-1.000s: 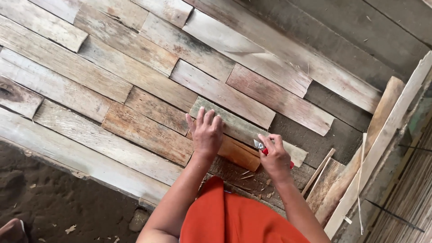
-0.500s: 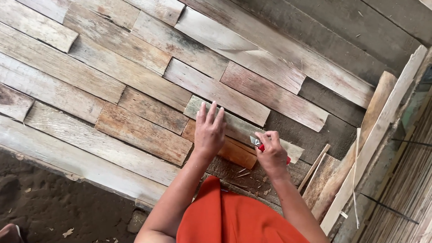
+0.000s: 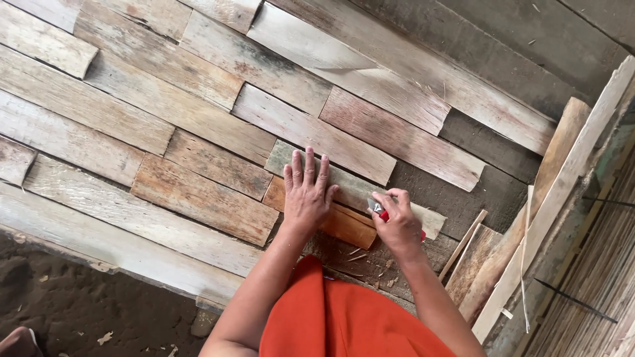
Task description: Trimming and fitting thin wood strips onto a larger wooden surface using a utility knife to create a paneled effect.
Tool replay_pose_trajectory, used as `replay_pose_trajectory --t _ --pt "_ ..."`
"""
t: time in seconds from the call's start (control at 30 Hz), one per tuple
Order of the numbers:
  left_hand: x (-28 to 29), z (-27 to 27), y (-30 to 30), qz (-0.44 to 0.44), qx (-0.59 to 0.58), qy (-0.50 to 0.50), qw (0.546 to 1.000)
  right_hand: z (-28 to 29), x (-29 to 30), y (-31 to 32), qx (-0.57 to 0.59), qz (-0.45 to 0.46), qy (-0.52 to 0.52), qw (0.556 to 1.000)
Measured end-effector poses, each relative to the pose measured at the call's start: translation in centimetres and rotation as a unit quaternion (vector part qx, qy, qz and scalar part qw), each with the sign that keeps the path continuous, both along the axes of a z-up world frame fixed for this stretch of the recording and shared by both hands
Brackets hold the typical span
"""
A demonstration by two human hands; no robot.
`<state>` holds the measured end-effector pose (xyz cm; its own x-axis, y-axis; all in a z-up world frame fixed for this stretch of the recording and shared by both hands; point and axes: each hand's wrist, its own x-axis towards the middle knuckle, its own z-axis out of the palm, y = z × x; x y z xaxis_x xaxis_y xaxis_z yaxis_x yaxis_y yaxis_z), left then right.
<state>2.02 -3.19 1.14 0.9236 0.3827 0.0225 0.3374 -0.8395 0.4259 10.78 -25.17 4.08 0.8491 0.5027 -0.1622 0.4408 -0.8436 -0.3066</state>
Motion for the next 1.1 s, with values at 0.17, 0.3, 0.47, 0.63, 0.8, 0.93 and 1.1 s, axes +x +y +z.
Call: replay_pose_trajectory --t 0.17,0.3,0.47,0.63,0.8,0.93,1.1 --pt "0.4 0.2 0.0 -0.009 -0.012 0.026 1.000 0.2 2.2 0.1 0.057 -0.052 0.032 0.997" --pt "0.3 0.6 0.0 -0.007 -0.023 0.036 0.999 -0.2 3.3 0.7 0.101 -0.099 0.000 0.990" --pt "0.4 0.7 0.0 -0.005 -0.016 0.040 0.999 -1.9 3.4 0.2 0.092 -0.106 -0.020 0.990" --pt "0.4 0.9 0.0 -0.004 -0.014 0.035 0.999 -1.2 3.0 0.5 0.098 -0.092 -0.041 0.990" --pt "0.4 1.1 0.1 -0.002 -0.013 0.030 0.999 -0.8 2.9 0.8 0.086 -0.099 -0.028 0.991" --pt "0.3 1.2 0.3 0.009 -0.034 0.018 0.999 0.1 2.3 1.2 0.072 -0.084 -0.020 0.994" --pt "0.3 1.6 0.9 0.015 -0.042 0.000 0.999 0.6 0.5 2.2 0.031 0.003 0.001 1.000"
